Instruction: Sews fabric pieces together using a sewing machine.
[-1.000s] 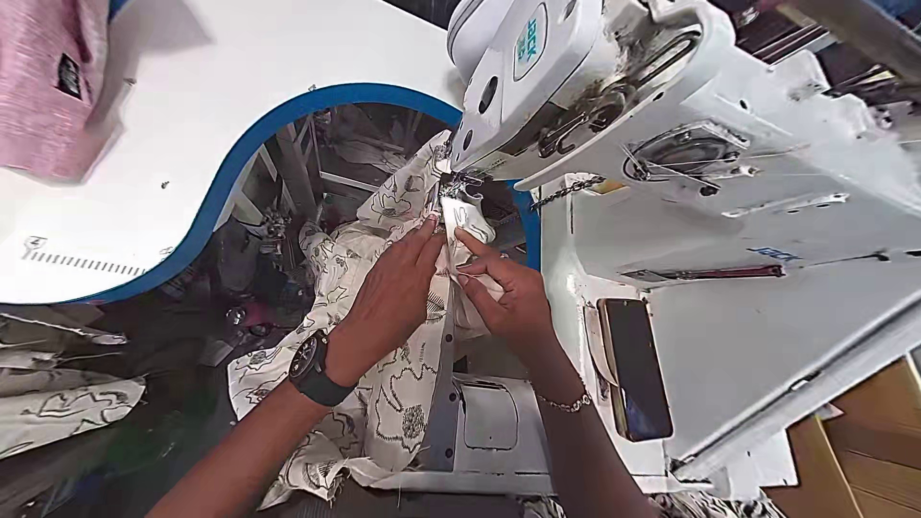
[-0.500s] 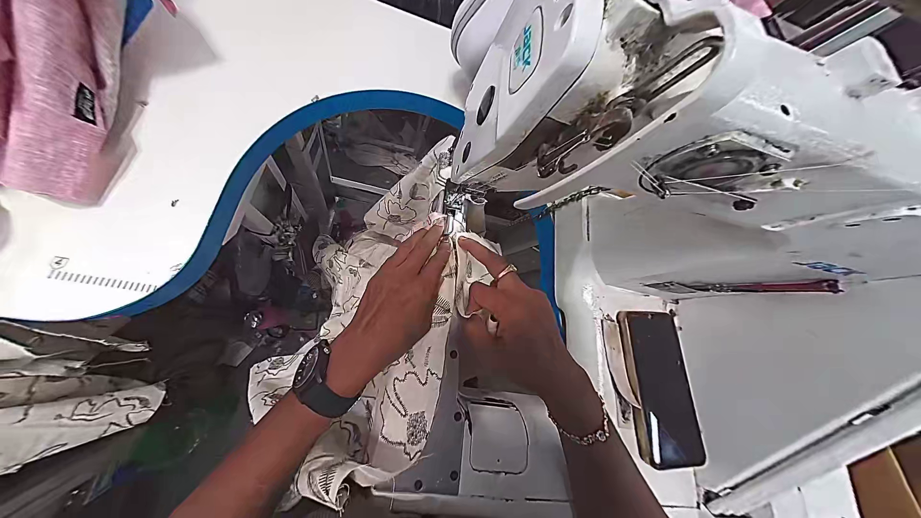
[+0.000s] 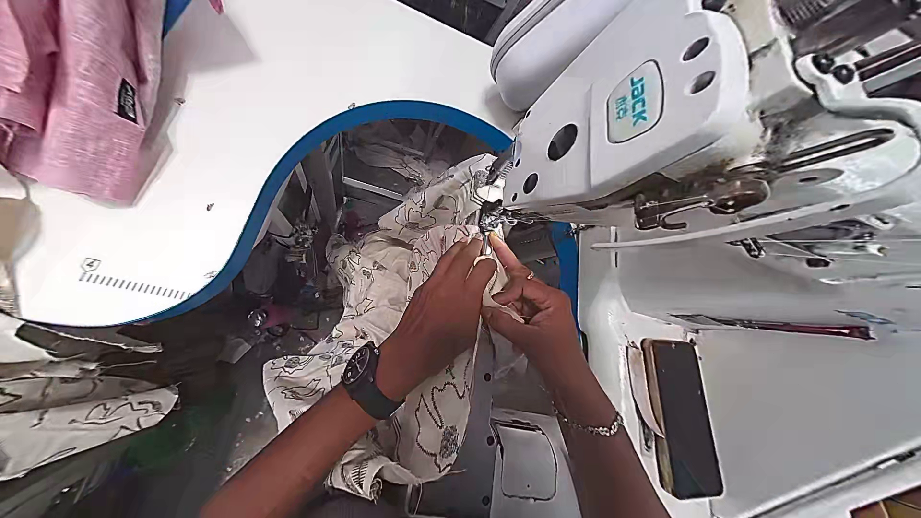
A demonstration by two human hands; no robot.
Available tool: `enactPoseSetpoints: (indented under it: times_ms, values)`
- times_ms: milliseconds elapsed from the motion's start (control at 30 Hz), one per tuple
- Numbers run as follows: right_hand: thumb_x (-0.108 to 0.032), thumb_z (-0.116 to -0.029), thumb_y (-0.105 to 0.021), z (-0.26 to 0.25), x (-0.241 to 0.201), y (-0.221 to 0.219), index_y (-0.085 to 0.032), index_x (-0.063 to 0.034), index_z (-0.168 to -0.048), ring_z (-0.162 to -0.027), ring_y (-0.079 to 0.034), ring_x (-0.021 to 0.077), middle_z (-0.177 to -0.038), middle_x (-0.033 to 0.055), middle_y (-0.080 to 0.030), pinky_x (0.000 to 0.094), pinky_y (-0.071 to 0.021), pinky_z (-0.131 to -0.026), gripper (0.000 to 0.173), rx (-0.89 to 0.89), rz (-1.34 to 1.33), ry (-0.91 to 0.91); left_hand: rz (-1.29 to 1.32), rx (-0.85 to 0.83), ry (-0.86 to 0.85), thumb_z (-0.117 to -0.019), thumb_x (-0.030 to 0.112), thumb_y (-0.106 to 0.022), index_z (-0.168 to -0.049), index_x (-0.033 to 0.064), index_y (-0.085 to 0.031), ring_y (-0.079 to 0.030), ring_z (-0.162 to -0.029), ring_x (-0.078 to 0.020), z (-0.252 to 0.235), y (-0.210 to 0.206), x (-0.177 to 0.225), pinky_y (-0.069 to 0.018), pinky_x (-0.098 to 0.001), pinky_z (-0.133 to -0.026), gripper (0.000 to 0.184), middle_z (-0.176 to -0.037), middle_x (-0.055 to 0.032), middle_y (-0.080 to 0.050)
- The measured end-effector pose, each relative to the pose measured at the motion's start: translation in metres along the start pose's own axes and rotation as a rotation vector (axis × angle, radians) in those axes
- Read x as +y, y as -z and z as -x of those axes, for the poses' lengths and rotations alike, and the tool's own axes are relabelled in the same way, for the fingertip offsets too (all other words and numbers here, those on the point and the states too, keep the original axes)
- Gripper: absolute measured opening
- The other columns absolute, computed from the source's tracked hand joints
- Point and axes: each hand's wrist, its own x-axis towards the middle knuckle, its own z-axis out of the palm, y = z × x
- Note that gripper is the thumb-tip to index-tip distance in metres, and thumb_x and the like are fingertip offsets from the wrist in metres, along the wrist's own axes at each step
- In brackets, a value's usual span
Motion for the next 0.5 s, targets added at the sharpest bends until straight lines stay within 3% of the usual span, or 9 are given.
enactPoseSetpoints:
  times_ms: [167,233,333,367,433,500]
  values:
    - [-0.019,-0.0837,-0.071,0.005,-0.009,-0.014,-0.07,-0.0081,-0.076,-0.075,-0.055,-0.0086,-0.134,0.0125,-0.066,0.0099,-0.0424,-0.063,0.013,0.096,0.271,0.073,0.021,0.041,0.037,-0.0877,-0.005,-0.058,-0.122,-0.004,-0.063,-0.054,-0.135,-0.0384,-0.003,-0.006,-0.002,-0.0512,-0.0452,-0.104,0.034,-0.143,-0.0243,-0.056]
    - [-0.021,-0.0865,-0.067,0.006,-0.019,-0.029,-0.075,-0.0095,-0.081,-0.081,-0.063,0.0025,-0.128,0.0149,-0.068,0.0176,-0.0496,-0.068,0.015,0.193,0.488,0.123,0.034,0.094,0.047,-0.0868,-0.006,-0.062,-0.114,-0.0036,-0.062,-0.058,-0.131,-0.0376,-0.009,-0.009,-0.006,-0.053,-0.0463,-0.101,0.028,-0.141,-0.0248,-0.058]
    - [-0.02,-0.0908,-0.062,0.009,-0.028,-0.04,-0.076,-0.0043,-0.088,-0.072,-0.067,0.0229,-0.089,0.0156,-0.07,0.0334,-0.0524,-0.058,0.022,0.332,0.784,0.216,0.065,0.14,0.086,-0.0889,-0.008,-0.06,-0.109,-0.006,-0.06,-0.06,-0.124,-0.0405,-0.02,-0.012,-0.008,-0.0519,-0.0507,-0.099,0.02,-0.135,-0.0272,-0.059]
    - [-0.02,-0.0918,-0.06,0.021,-0.035,-0.037,-0.076,-0.0026,-0.09,-0.064,-0.068,0.0262,-0.077,0.0143,-0.07,0.0385,-0.0512,-0.053,0.024,0.324,0.877,0.194,0.076,0.124,0.112,-0.092,-0.004,-0.059,-0.11,-0.0063,-0.06,-0.061,-0.12,-0.0407,-0.018,-0.011,-0.006,-0.0515,-0.0515,-0.098,0.019,-0.131,-0.0268,-0.06]
    - [-0.015,-0.091,-0.062,0.056,-0.056,-0.019,-0.074,0.0023,-0.09,-0.061,-0.068,0.0353,-0.07,0.0164,-0.067,0.0515,-0.0512,-0.052,0.021,0.18,1.017,0.04,0.145,0.009,0.258,-0.0999,0.016,-0.058,-0.121,-0.0068,-0.061,-0.064,-0.103,-0.0339,-0.006,0.012,0.009,-0.0524,-0.05,-0.091,0.032,-0.11,-0.0203,-0.065]
    - [-0.017,-0.0926,-0.066,0.086,-0.059,0.006,-0.072,0.0016,-0.086,-0.068,-0.068,0.0409,-0.069,0.0185,-0.066,0.0587,-0.0496,-0.059,0.021,-0.085,1.071,-0.239,0.269,-0.315,0.444,-0.1007,0.031,-0.062,-0.135,-0.003,-0.054,-0.061,-0.081,-0.0239,0.022,0.048,0.031,-0.0511,-0.0442,-0.078,0.049,-0.09,-0.0121,-0.064]
